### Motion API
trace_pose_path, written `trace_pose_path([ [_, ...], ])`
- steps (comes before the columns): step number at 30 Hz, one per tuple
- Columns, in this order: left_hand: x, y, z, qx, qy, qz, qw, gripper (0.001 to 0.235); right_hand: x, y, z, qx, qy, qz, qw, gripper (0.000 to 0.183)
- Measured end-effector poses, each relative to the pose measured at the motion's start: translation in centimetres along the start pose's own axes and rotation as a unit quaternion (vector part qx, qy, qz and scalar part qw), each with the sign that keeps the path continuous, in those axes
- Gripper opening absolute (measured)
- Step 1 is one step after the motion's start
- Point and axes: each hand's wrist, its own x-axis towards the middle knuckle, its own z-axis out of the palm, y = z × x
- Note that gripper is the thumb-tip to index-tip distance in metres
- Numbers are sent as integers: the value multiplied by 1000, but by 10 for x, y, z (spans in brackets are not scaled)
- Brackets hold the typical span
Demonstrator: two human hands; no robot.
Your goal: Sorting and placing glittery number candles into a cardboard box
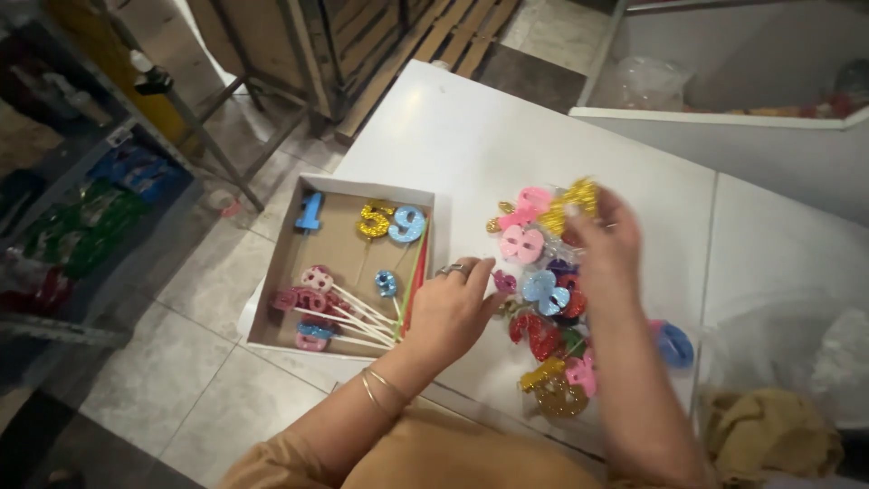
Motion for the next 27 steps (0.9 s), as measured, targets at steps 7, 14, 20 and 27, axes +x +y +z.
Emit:
trace_pose_path([
  [7, -18, -15, 22, 79, 32, 36, 996, 21, -21, 64, 23, 113, -9, 67, 991, 51],
  [14, -47, -81, -2, 7, -71, -139, 988, 13, -90, 1, 23, 50, -56, 79, 994, 72],
  [20, -51, -172, -21, -33, -206, -412, 887, 30, -130, -56, -1, -106, -29, 139, 984, 54],
  [27, -71, -202, 22, 69, -181, -382, 904, 33, -161, -61, -29, -150, 30, 229, 961, 38],
])
